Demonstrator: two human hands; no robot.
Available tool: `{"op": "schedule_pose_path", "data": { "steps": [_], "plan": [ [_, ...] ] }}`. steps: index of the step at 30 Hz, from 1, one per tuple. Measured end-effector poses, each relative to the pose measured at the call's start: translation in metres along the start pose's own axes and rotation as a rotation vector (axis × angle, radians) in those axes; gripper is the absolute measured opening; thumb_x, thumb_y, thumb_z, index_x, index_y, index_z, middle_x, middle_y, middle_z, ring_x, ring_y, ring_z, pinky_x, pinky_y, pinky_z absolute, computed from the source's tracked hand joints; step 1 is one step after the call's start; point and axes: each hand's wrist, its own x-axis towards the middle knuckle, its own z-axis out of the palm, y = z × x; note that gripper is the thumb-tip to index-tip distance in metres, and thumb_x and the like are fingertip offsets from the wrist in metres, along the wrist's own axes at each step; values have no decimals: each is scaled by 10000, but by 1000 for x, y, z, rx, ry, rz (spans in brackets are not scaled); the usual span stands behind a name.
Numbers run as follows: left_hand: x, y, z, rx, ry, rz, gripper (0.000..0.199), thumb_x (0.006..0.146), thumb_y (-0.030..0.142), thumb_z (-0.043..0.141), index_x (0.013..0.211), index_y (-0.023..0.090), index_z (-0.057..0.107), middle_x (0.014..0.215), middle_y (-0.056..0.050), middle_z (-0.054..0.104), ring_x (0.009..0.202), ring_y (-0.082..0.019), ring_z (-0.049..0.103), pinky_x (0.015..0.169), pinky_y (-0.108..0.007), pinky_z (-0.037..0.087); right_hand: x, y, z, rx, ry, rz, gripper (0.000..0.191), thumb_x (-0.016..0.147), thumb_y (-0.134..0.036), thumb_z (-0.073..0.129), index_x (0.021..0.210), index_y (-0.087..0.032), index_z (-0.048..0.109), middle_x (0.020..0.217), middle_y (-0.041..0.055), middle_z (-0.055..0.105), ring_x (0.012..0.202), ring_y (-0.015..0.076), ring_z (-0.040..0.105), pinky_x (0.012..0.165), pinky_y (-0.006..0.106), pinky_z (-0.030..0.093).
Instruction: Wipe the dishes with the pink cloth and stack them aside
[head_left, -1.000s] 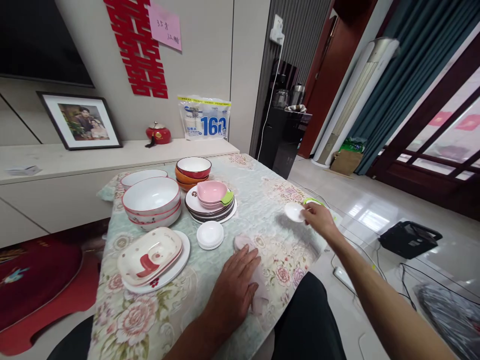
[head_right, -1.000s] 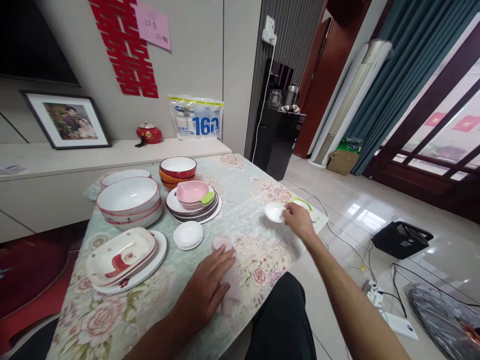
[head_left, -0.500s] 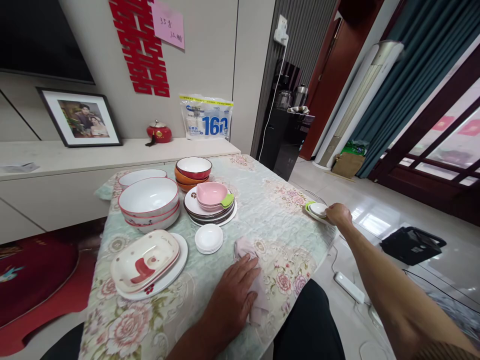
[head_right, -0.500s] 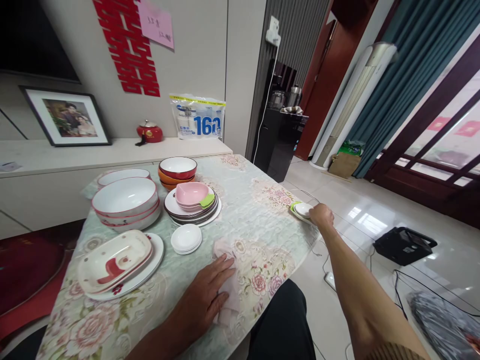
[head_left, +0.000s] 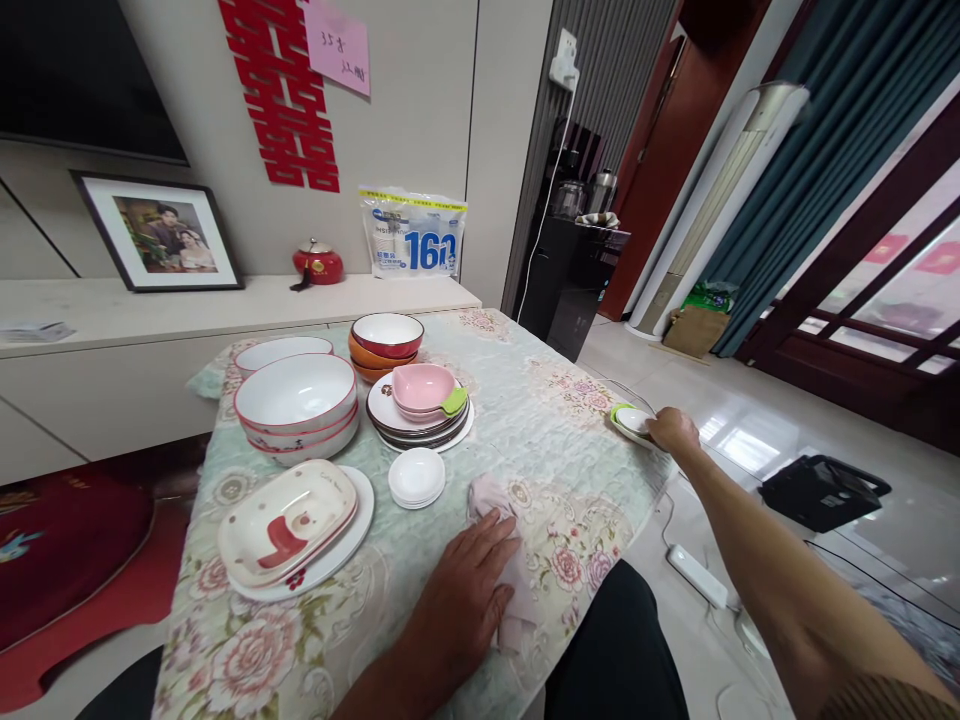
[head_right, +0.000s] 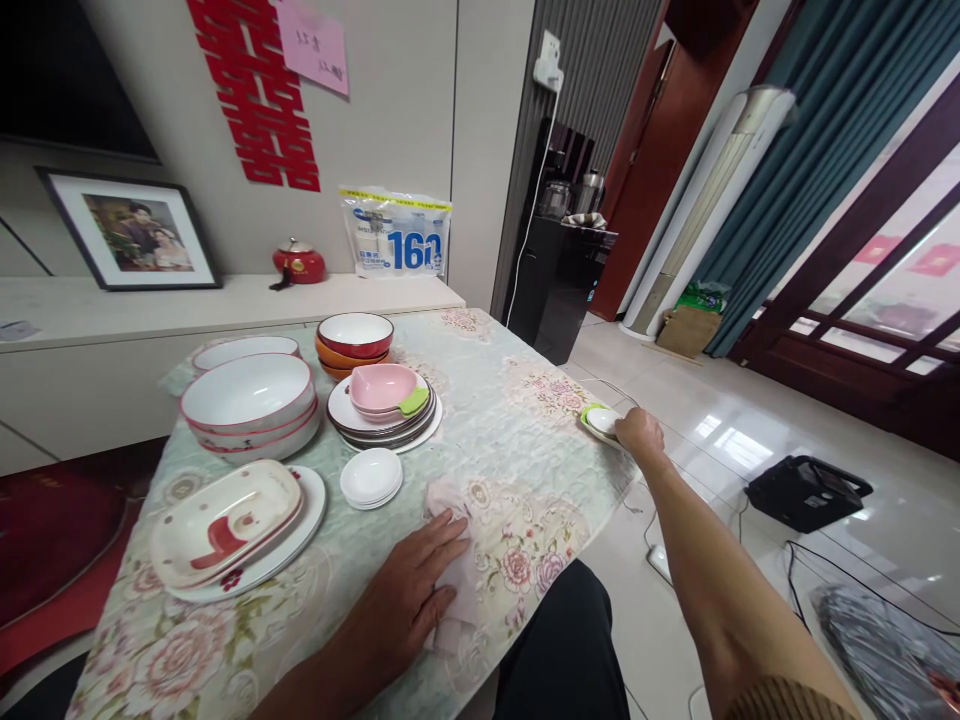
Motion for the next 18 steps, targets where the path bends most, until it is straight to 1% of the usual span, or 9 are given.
{"op": "schedule_pose_path", "data": {
  "steps": [3,6,8,10,12,13,14,16,18],
  "plan": [
    [-1,-2,3,-8,8,14,423,891,129,476,1309,150,544,1420,-138,557,1375,-285,446,1049,-507,476,-5,-1,-4,-30,0,-8,325,839,-323,598,1042,-107,733,1073,229,702,1021,319,675,755,328,491],
    [-2,-4,7,-35,20,8,435,886,116,470,1314,153,538,1426,-138,551,1383,-281,434,1063,-504,459,-13,-4,-13,-55,15,-22,370,877,-354,557,1081,-89,715,1092,256,692,1030,344,670,756,357,491],
    [-2,-2,7,-60,26,-14,440,882,119,473,1316,160,537,1433,-136,544,1393,-279,418,1082,-503,435,-21,-9,-21,-61,35,-59,400,901,-341,514,1139,-67,683,1104,278,682,1038,366,661,756,385,486],
    [-1,2,4,-89,-7,-44,454,865,113,485,1313,156,541,1437,-141,538,1398,-284,408,1100,-508,409,-35,-21,-27,-47,63,-146,413,917,-309,477,1236,-95,628,1135,250,682,1079,354,641,792,387,468],
    [1,7,-2,-119,-71,-82,460,842,112,514,1299,149,553,1431,-146,542,1395,-299,409,1106,-513,393,-59,-39,-28,-8,56,-274,380,910,-317,486,1234,-176,626,1090,151,719,1069,307,642,813,353,452],
    [3,9,-5,-134,-101,-97,462,843,123,522,1304,142,549,1439,-149,534,1399,-302,402,1112,-512,383,-75,-50,-26,29,46,-360,338,908,-341,488,1177,-215,649,1026,97,737,1006,275,658,793,327,449],
    [4,11,-8,-147,-113,-111,460,849,137,526,1309,135,544,1448,-151,525,1408,-302,386,1124,-509,365,-93,-62,-23,120,31,-490,289,898,-344,493,1078,-216,679,937,73,742,903,254,670,746,312,445],
    [5,13,-12,-177,-111,-128,453,861,164,533,1313,130,539,1462,-146,511,1423,-294,362,1149,-492,327,-134,-87,-14,320,-65,-707,233,870,-364,511,889,-212,687,784,39,717,730,213,649,664,287,430],
    [4,13,-13,-203,-117,-143,457,858,176,545,1313,135,538,1466,-139,508,1430,-289,349,1162,-473,304,-174,-113,-4,504,-215,-834,258,875,-409,503,814,-215,661,696,8,675,643,181,607,621,267,417]
  ]
}}
